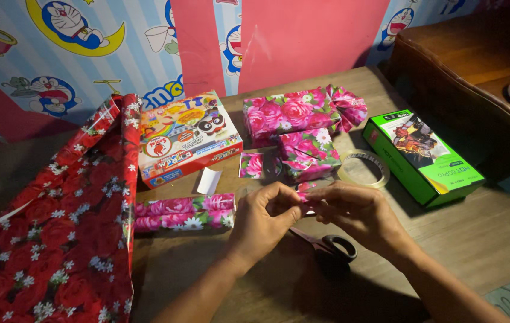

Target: The person wraps small boxes with floral-patterned wrapping paper on a wooden table. They fold the paper around each box, secure it with clear tape, and trim excess paper with scissors. Several wrapped boxes and a roll of wrapping paper are visible on the table.

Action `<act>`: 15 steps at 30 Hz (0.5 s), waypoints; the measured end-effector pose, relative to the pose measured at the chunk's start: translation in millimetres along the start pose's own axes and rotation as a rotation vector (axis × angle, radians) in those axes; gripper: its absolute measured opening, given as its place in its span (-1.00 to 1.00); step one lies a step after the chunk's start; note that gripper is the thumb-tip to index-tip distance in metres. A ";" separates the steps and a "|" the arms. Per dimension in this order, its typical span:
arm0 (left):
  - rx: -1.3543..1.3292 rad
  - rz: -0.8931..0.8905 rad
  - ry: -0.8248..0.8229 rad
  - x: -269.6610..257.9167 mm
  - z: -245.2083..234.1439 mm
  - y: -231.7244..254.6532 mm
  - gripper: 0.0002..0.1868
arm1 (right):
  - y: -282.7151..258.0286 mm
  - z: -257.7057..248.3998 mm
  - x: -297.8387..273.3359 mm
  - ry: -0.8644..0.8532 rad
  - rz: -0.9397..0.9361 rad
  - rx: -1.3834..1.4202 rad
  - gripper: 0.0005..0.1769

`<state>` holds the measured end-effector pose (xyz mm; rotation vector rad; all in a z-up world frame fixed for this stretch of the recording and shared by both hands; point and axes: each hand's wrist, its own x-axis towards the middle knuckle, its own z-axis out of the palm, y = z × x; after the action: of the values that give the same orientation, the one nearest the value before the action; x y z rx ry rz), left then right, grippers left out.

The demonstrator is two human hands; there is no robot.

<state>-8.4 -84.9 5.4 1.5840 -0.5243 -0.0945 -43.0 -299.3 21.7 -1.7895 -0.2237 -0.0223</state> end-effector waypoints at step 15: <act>-0.199 -0.038 0.020 3.1 -1.6 -33.7 -0.93 | -10.0 8.0 10.2 0.065 -0.582 -0.535 -0.56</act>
<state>4.1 -84.9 -26.1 1.3997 -0.4551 -0.1552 -35.5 -288.0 30.9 -2.1854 -0.7401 -0.6022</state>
